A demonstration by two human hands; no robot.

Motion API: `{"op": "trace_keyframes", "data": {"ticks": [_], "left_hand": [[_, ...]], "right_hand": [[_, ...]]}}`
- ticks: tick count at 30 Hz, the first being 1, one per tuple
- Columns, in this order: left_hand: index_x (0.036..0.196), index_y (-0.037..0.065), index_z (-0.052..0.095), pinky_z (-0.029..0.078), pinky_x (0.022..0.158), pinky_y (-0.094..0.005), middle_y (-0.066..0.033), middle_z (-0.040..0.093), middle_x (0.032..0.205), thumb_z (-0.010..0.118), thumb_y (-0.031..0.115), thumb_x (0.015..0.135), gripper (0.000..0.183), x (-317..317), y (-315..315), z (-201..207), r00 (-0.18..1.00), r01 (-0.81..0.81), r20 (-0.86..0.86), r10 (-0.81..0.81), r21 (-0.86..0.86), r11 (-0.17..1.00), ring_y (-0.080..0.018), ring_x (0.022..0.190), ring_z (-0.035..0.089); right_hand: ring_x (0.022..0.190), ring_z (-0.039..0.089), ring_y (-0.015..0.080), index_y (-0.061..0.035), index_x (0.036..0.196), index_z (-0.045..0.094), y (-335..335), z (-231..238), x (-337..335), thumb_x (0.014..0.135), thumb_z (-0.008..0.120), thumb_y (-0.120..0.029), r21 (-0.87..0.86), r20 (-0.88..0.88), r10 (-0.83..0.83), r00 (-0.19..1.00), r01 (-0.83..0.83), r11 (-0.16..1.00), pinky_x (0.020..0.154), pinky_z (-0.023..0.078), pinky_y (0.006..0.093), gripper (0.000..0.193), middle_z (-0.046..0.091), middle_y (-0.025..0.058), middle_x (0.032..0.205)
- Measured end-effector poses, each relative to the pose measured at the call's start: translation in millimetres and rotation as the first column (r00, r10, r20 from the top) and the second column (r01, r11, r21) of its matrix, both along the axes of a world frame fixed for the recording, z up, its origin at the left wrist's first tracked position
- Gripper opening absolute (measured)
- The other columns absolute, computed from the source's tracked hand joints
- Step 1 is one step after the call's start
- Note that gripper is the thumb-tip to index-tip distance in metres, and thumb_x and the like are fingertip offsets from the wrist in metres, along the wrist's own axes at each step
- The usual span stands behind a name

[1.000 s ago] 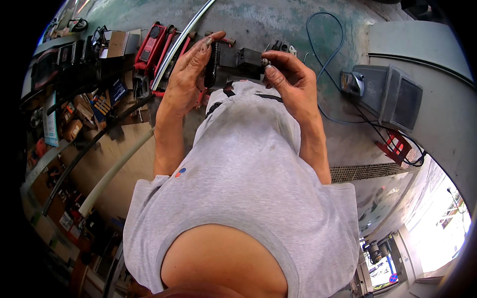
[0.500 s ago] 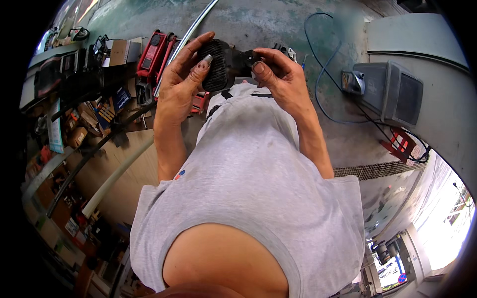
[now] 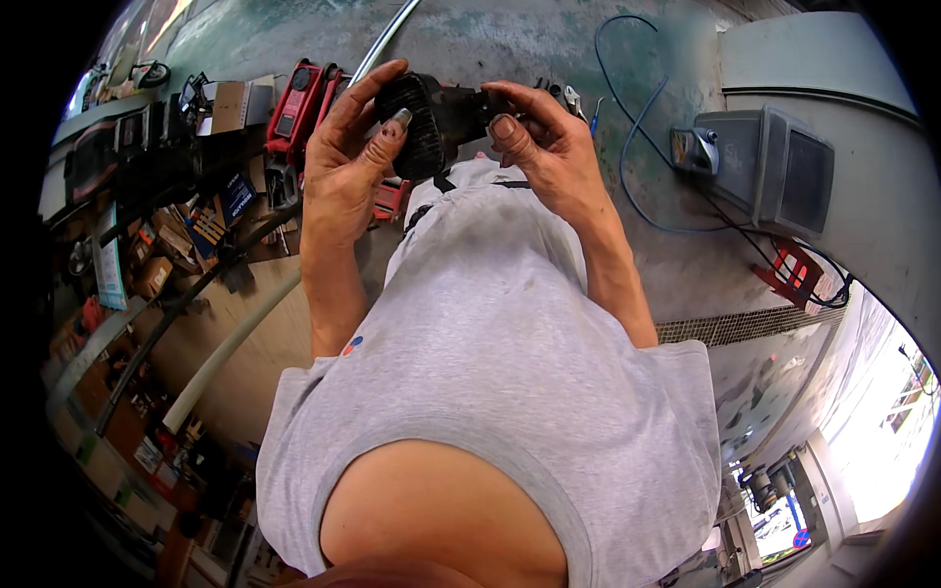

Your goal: The person disassembles a small black mechanical component by hand while sitting on the floor, inspecting the inner elements and separating pieces one at a time.

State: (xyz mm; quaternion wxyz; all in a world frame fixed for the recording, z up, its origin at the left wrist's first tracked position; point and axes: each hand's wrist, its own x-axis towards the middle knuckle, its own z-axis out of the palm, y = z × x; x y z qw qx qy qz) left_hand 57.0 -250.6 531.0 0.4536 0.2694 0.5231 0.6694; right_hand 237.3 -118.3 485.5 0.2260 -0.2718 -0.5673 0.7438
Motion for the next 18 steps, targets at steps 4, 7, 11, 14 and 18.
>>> {"op": "trace_keyframes", "data": {"ticks": [4, 7, 11, 14, 18], "left_hand": [[0.143, -0.001, 0.051, 0.054, 0.095, -0.0270, -0.0088, 0.063, 0.124, 0.067, 0.005, 0.097, 0.049, 1.9, -1.9, 4.5, 0.999, -0.008, 0.040, 0.009, -0.011, 1.000, -0.0134, 0.111, 0.061], [0.142, -0.002, 0.051, 0.055, 0.095, -0.0284, -0.0091, 0.063, 0.124, 0.067, 0.004, 0.097, 0.049, 0.8, -1.7, 2.3, 0.999, 0.009, 0.032, -0.008, -0.007, 1.000, -0.0144, 0.112, 0.061], [0.142, -0.002, 0.051, 0.054, 0.096, -0.0279, -0.0093, 0.063, 0.125, 0.067, 0.005, 0.097, 0.049, 0.0, -2.8, 4.0, 1.000, 0.017, -0.003, -0.017, -0.041, 0.999, -0.0143, 0.113, 0.061], [0.143, -0.002, 0.051, 0.053, 0.097, -0.0273, -0.0094, 0.063, 0.125, 0.068, 0.005, 0.096, 0.050, -3.0, -3.9, -2.4, 0.999, 0.043, -0.022, -0.044, -0.039, 0.998, -0.0141, 0.113, 0.060], [0.142, -0.002, 0.052, 0.052, 0.098, -0.0265, -0.0091, 0.064, 0.125, 0.069, 0.004, 0.096, 0.050, -5.7, -5.3, -3.2, 0.997, 0.076, -0.005, -0.076, -0.038, 0.996, -0.0139, 0.113, 0.060]], "right_hand": [[0.080, 0.061, 0.0088, -0.0041, 0.131, 0.064, -4.9, -2.0, 2.3, 0.092, 0.074, -0.039, 0.002, 0.035, -0.026, 0.999, 0.026, 1.000, 0.067, 0.052, 0.0241, 0.054, 0.068, 0.0027, 0.095], [0.082, 0.061, 0.0092, -0.0041, 0.131, 0.065, -7.4, -2.8, 3.2, 0.091, 0.075, -0.040, -0.028, 0.069, -0.063, 0.996, 0.065, 0.998, 0.068, 0.052, 0.0238, 0.054, 0.069, 0.0030, 0.095], [0.085, 0.062, 0.0104, -0.0036, 0.129, 0.066, -12.1, -2.6, 4.0, 0.091, 0.076, -0.040, -0.002, 0.105, -0.086, 0.991, 0.087, 0.996, 0.069, 0.052, 0.0236, 0.054, 0.069, 0.0041, 0.099], [0.091, 0.064, 0.0128, -0.0031, 0.127, 0.067, -14.7, 1.0, 4.8, 0.089, 0.076, -0.043, 0.037, 0.118, -0.105, 0.987, 0.101, 0.994, 0.075, 0.053, 0.0253, 0.055, 0.069, 0.0057, 0.105], [0.095, 0.066, 0.0151, -0.0024, 0.125, 0.067, -14.1, 3.4, 6.0, 0.088, 0.077, -0.048, 0.211, 0.206, -0.068, 0.976, 0.023, 0.977, 0.082, 0.054, 0.0283, 0.060, 0.069, 0.0072, 0.107]]}}
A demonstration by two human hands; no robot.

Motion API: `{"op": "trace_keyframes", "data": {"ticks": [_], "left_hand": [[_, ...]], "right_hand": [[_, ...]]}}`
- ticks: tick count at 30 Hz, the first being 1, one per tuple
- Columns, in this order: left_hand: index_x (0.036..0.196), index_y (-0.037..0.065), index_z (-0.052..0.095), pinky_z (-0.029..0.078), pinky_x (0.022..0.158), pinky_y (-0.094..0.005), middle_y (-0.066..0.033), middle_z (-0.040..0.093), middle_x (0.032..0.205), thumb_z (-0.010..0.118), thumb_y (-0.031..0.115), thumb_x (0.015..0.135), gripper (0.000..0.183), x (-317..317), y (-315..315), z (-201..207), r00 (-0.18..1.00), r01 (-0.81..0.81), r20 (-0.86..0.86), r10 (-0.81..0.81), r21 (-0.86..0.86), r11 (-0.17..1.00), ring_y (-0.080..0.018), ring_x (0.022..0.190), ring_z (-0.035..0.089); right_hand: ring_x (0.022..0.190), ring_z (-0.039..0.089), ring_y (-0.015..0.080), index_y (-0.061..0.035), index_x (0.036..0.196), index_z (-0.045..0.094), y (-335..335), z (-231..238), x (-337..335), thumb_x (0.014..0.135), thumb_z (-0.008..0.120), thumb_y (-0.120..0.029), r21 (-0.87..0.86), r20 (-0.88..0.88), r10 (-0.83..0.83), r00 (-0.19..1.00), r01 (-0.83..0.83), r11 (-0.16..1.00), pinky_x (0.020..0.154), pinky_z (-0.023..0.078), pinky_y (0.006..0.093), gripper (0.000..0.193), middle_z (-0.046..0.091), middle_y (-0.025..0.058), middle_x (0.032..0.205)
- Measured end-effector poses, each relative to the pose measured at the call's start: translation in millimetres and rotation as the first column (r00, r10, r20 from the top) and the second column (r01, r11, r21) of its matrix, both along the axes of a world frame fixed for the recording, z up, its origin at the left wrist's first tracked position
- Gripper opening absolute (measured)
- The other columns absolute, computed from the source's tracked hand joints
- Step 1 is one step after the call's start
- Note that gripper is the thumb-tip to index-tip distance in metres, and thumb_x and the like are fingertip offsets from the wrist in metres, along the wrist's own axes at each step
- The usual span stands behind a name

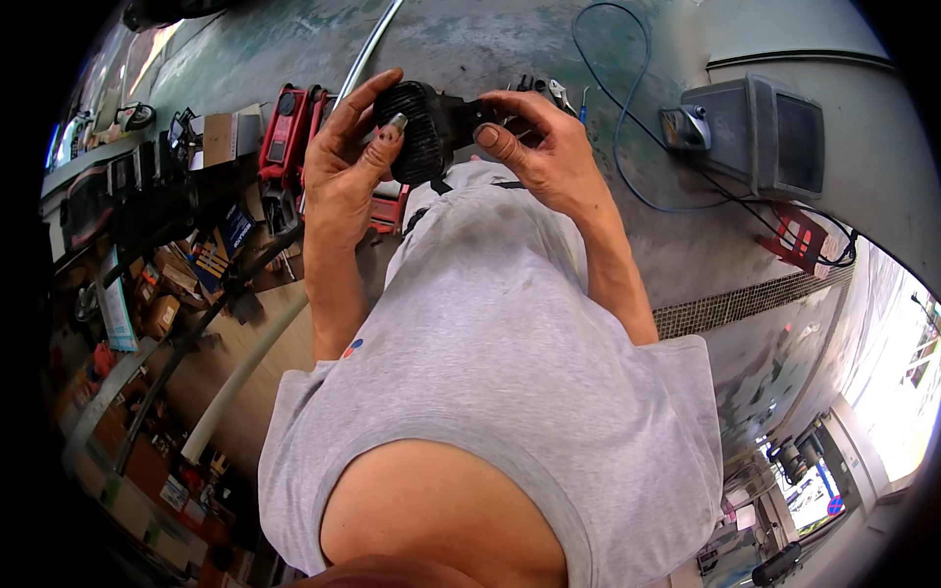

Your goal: The person disassembles a small black mechanical component by hand while sitting on the floor, inspecting the inner elements and separating pieces one at a time.

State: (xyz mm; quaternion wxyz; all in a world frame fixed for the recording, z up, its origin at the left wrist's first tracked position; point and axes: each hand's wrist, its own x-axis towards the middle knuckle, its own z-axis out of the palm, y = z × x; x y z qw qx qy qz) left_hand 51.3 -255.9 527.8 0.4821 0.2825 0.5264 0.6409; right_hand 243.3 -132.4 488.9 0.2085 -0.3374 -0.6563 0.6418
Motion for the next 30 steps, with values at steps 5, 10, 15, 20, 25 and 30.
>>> {"op": "trace_keyframes", "data": {"ticks": [5, 10, 15, 20, 25, 30], "left_hand": [[0.141, -0.002, 0.053, 0.052, 0.097, -0.0263, -0.0094, 0.064, 0.124, 0.071, 0.003, 0.094, 0.051, -3.3, -3.2, 1.1, 0.999, 0.030, -0.022, -0.030, 0.003, 1.000, -0.0139, 0.112, 0.062], [0.141, -0.002, 0.053, 0.054, 0.096, -0.0269, -0.0109, 0.064, 0.125, 0.075, 0.002, 0.090, 0.056, -7.1, -5.5, 3.3, 0.998, 0.049, 0.026, -0.050, 0.049, 0.998, -0.0144, 0.111, 0.063], [0.141, -0.001, 0.053, 0.057, 0.093, -0.0283, -0.0116, 0.064, 0.125, 0.078, 0.003, 0.087, 0.059, -3.7, -9.4, 3.2, 0.997, 0.048, 0.055, -0.050, 0.031, 0.998, -0.0167, 0.109, 0.066], [0.140, 0.000, 0.053, 0.059, 0.091, -0.0286, -0.0119, 0.064, 0.126, 0.081, 0.007, 0.085, 0.062, -3.8, -10.7, -3.6, 0.997, 0.048, 0.060, -0.049, 0.018, 0.999, -0.0181, 0.109, 0.067], [0.140, 0.000, 0.053, 0.058, 0.091, -0.0287, -0.0120, 0.063, 0.127, 0.082, 0.008, 0.085, 0.063, -6.6, -12.1, -4.6, 0.997, 0.062, 0.051, -0.062, 0.014, 0.998, -0.0182, 0.109, 0.067], [0.140, 0.000, 0.054, 0.058, 0.092, -0.0289, -0.0118, 0.063, 0.127, 0.082, 0.008, 0.085, 0.062, -7.6, -6.1, -6.0, 0.997, 0.073, 0.038, -0.073, -0.001, 0.997, -0.0183, 0.109, 0.067]], "right_hand": [[0.091, 0.066, 0.0151, -0.0019, 0.124, 0.066, -4.5, -2.1, -4.4, 0.089, 0.076, -0.049, 0.023, -0.019, -0.001, 1.000, 0.001, 1.000, 0.082, 0.053, 0.0284, 0.060, 0.068, 0.0078, 0.104], [0.079, 0.062, 0.0136, -0.0026, 0.123, 0.065, -10.5, -12.1, -13.7, 0.097, 0.063, -0.055, 0.190, -0.083, -0.042, 0.996, 0.057, 0.980, 0.074, 0.051, 0.0272, 0.058, 0.064, 0.0060, 0.086], [0.065, 0.053, 0.0120, -0.0024, 0.117, 0.068, -14.7, -2.6, -26.3, 0.101, 0.048, -0.059, 0.078, 0.023, -0.091, 0.996, 0.089, 0.993, 0.063, 0.044, 0.0278, 0.062, 0.054, 0.0013, 0.069], [0.063, 0.049, 0.0117, -0.0018, 0.112, 0.069, -12.9, -6.9, -29.8, 0.103, 0.042, -0.060, 0.161, 0.081, -0.101, 0.992, 0.087, 0.983, 0.060, 0.040, 0.0284, 0.065, 0.051, 0.0021, 0.065], [0.064, 0.049, 0.0114, -0.0016, 0.113, 0.069, -14.7, -5.3, -32.9, 0.103, 0.043, -0.058, 0.103, 0.066, -0.078, 0.995, 0.071, 0.992, 0.061, 0.040, 0.0280, 0.063, 0.051, 0.0019, 0.066], [0.064, 0.048, 0.0108, -0.0013, 0.112, 0.069, -11.5, -6.1, -33.5, 0.104, 0.044, -0.056, 0.057, 0.069, -0.093, 0.993, 0.089, 0.994, 0.061, 0.039, 0.0276, 0.061, 0.052, 0.0011, 0.067]]}}
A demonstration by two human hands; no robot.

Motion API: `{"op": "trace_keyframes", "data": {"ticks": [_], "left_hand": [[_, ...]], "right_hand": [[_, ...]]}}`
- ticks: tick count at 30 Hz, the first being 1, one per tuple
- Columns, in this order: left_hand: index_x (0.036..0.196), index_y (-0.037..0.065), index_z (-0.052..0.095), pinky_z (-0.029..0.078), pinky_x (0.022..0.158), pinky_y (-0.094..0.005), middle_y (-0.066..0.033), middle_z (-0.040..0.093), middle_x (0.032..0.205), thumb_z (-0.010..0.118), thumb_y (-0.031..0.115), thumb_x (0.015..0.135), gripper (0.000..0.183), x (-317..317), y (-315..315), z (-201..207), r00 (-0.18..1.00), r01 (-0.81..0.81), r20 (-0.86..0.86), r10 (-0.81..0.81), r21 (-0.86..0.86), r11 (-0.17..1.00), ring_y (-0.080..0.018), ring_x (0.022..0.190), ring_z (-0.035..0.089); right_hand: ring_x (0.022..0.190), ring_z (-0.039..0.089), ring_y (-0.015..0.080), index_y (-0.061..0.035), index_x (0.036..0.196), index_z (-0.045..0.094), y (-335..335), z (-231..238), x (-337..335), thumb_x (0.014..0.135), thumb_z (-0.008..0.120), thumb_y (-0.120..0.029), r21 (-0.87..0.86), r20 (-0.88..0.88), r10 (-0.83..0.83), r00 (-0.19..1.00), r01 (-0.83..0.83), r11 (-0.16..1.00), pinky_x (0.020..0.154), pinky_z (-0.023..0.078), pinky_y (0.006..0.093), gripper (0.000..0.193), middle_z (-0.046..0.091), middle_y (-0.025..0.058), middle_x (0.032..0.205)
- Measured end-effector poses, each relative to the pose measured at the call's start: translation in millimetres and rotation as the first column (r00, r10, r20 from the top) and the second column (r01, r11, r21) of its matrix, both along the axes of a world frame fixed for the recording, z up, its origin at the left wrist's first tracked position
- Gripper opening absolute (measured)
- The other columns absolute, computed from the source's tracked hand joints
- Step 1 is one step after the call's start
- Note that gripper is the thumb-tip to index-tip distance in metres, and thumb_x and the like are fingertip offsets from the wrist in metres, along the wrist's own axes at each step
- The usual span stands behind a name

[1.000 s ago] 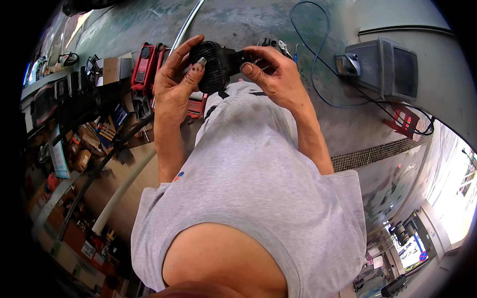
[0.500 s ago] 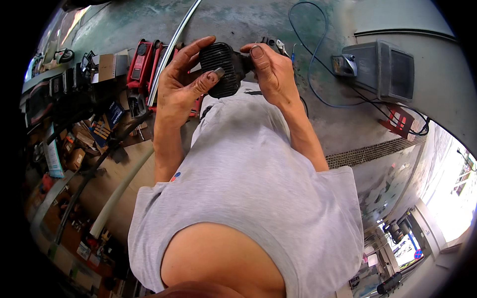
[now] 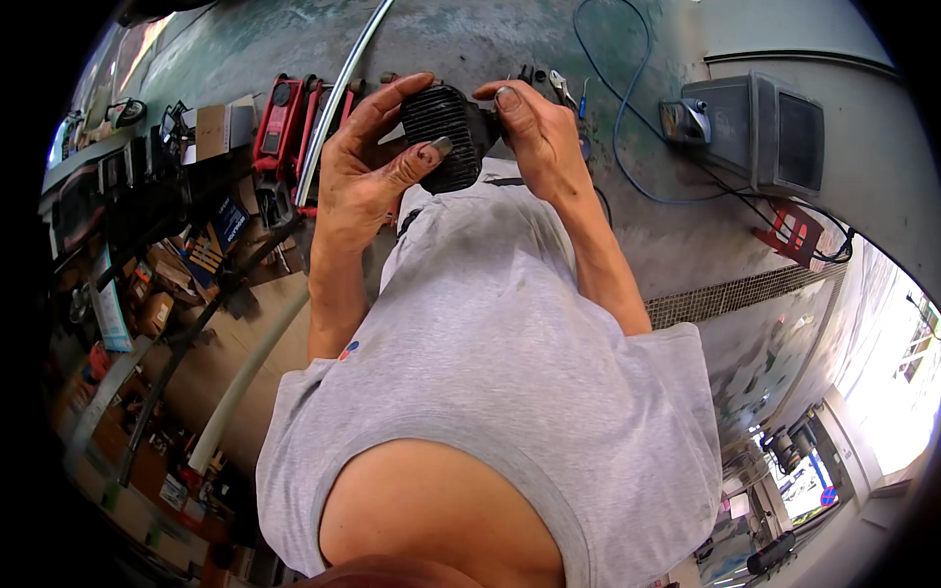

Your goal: The person disassembles a small black mechanical component by hand while sitting on the floor, inspecting the inner elements and separating pieces one at a time.

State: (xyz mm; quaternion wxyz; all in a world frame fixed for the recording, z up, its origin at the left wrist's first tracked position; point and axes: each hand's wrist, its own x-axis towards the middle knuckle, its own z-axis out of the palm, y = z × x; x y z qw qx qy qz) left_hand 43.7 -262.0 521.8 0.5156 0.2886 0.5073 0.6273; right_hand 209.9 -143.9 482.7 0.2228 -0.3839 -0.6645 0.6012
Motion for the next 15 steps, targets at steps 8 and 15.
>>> {"op": "trace_keyframes", "data": {"ticks": [8, 15], "left_hand": [[0.140, -0.001, 0.053, 0.058, 0.092, -0.0288, -0.0115, 0.063, 0.126, 0.080, 0.005, 0.086, 0.060, -0.1, 9.1, -1.6, 0.999, 0.044, -0.005, -0.044, -0.014, 0.999, -0.0165, 0.108, 0.066], [0.141, -0.002, 0.053, 0.057, 0.093, -0.0277, -0.0114, 0.063, 0.126, 0.077, 0.005, 0.088, 0.059, 2.4, 15.8, 1.2, 0.995, 0.059, -0.073, -0.062, -0.044, 0.997, -0.0164, 0.109, 0.066]], "right_hand": [[0.066, 0.046, 0.0087, -0.0006, 0.107, 0.069, 3.6, -13.1, 3.6, 0.103, 0.048, -0.044, -0.087, -0.093, -0.040, 0.995, 0.031, 0.996, 0.061, 0.036, 0.0253, 0.048, 0.053, -0.0006, 0.069], [0.066, 0.045, 0.0077, -0.0007, 0.103, 0.069, 8.8, -14.8, 3.5, 0.102, 0.051, -0.036, -0.088, -0.116, -0.080, 0.990, 0.070, 0.994, 0.059, 0.036, 0.0253, 0.039, 0.051, -0.0019, 0.069]]}}
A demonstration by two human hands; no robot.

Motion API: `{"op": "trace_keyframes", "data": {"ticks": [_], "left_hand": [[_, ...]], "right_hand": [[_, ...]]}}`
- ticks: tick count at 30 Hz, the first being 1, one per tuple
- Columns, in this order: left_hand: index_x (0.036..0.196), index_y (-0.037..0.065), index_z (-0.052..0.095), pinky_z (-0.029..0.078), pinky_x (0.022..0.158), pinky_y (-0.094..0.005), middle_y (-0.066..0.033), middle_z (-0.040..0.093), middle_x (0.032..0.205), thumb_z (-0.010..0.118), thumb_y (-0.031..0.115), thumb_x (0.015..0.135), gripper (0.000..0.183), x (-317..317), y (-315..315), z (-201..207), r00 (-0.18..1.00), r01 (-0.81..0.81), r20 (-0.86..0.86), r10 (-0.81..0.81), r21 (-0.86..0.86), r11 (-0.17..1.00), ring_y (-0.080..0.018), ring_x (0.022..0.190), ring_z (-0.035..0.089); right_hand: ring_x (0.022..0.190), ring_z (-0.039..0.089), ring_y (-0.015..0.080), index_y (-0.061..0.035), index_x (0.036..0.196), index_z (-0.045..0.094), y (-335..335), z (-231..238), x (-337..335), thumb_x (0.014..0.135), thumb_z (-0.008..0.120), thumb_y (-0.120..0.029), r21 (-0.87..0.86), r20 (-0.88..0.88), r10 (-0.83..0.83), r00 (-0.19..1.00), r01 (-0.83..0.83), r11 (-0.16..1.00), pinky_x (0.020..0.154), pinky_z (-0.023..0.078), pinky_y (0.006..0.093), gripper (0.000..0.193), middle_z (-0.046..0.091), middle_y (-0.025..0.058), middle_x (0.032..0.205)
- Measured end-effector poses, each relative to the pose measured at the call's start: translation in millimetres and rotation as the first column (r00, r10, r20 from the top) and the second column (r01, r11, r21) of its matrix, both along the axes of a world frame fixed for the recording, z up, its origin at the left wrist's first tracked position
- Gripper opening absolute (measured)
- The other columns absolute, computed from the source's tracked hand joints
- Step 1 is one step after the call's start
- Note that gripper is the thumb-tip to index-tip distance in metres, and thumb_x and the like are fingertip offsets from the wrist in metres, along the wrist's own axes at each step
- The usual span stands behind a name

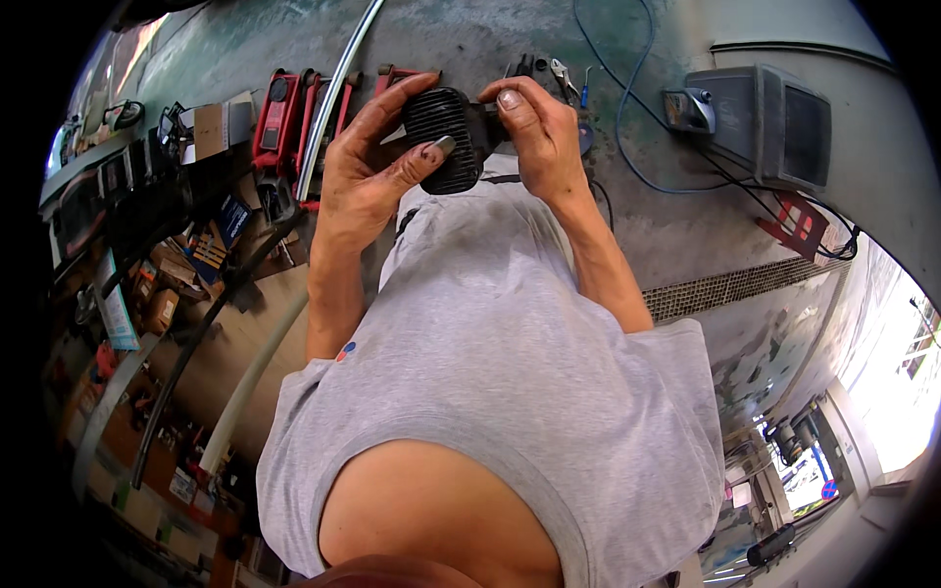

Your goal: The person disassembles a small black mechanical component by hand while sitting on the floor, inspecting the inner elements and separating pieces one at a time.

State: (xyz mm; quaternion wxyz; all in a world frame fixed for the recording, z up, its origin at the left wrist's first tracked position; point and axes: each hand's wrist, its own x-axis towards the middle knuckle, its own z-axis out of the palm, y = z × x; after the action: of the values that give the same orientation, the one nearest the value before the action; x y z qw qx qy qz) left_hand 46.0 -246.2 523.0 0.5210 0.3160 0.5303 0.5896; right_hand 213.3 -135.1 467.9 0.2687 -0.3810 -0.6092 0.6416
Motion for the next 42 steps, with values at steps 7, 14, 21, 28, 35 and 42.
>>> {"op": "trace_keyframes", "data": {"ticks": [7, 14, 21, 28, 35, 42], "left_hand": [[0.141, -0.002, 0.052, 0.057, 0.093, -0.0283, -0.0115, 0.063, 0.126, 0.077, 0.006, 0.089, 0.058, 1.9, 3.6, -3.2, 1.000, -0.020, -0.004, 0.020, 0.011, 1.000, -0.0156, 0.109, 0.065], [0.141, -0.002, 0.052, 0.057, 0.093, -0.0290, -0.0113, 0.063, 0.126, 0.077, 0.007, 0.089, 0.058, 4.3, 9.3, -1.7, 0.999, -0.031, -0.040, 0.031, -0.008, 0.999, -0.0161, 0.109, 0.065], [0.142, -0.002, 0.050, 0.058, 0.092, -0.0298, -0.0118, 0.062, 0.127, 0.080, 0.008, 0.086, 0.064, 7.1, 11.7, -0.2, 0.998, -0.018, -0.053, 0.016, -0.030, 0.999, -0.0174, 0.108, 0.067], [0.151, 0.000, 0.038, 0.060, 0.090, -0.0325, -0.0131, 0.057, 0.132, 0.090, 0.013, 0.075, 0.093, 10.2, 12.4, 7.9, 0.989, 0.076, -0.132, -0.069, 0.050, 0.996, -0.0206, 0.105, 0.068], [0.153, 0.005, 0.039, 0.060, 0.087, -0.0350, -0.0135, 0.057, 0.136, 0.096, 0.023, 0.067, 0.105, 10.7, 10.0, 8.8, 0.968, 0.125, -0.227, -0.105, 0.076, 0.989, -0.0212, 0.101, 0.070], [0.153, 0.010, 0.040, 0.060, 0.088, -0.0357, -0.0133, 0.057, 0.138, 0.098, 0.024, 0.062, 0.109, 13.4, 5.4, 8.7, 0.942, 0.115, -0.328, -0.079, 0.091, 0.989, -0.0228, 0.101, 0.070]], "right_hand": [[0.064, 0.044, 0.0071, -0.0012, 0.101, 0.069, 6.4, 0.4, -0.2, 0.102, 0.052, -0.033, 0.057, 0.000, 0.016, 1.000, -0.016, 0.998, 0.058, 0.035, 0.0252, 0.035, 0.051, -0.0022, 0.067], [0.064, 0.045, 0.0075, -0.0009, 0.101, 0.068, 13.8, -0.6, 3.8, 0.101, 0.052, -0.033, 0.085, 0.020, 0.040, 0.999, -0.041, 0.995, 0.058, 0.035, 0.0257, 0.036, 0.051, -0.0012, 0.067], [0.064, 0.045, 0.0080, -0.0004, 0.101, 0.068, 16.2, -0.5, 6.0, 0.102, 0.053, -0.033, 0.094, 0.007, 0.031, 0.999, -0.031, 0.995, 0.058, 0.036, 0.0259, 0.036, 0.053, -0.0014, 0.070], [0.060, 0.038, 0.0030, -0.0019, 0.103, 0.069, 15.8, 0.5, 6.8, 0.103, 0.051, -0.033, -0.069, -0.143, -0.004, 0.990, -0.006, 0.998, 0.054, 0.027, 0.0226, 0.036, 0.048, -0.0071, 0.068], [0.057, 0.035, 0.0017, -0.0017, 0.105, 0.068, 13.4, 1.3, 7.5, 0.103, 0.049, -0.037, -0.123, -0.225, -0.022, 0.974, -0.006, 0.992, 0.051, 0.025, 0.0220, 0.040, 0.046, -0.0085, 0.066], [0.057, 0.037, 0.0019, -0.0015, 0.105, 0.068, 11.2, 0.6, 7.9, 0.101, 0.049, -0.038, -0.119, -0.209, -0.001, 0.978, -0.025, 0.993, 0.052, 0.027, 0.0219, 0.042, 0.047, -0.0077, 0.067]]}}
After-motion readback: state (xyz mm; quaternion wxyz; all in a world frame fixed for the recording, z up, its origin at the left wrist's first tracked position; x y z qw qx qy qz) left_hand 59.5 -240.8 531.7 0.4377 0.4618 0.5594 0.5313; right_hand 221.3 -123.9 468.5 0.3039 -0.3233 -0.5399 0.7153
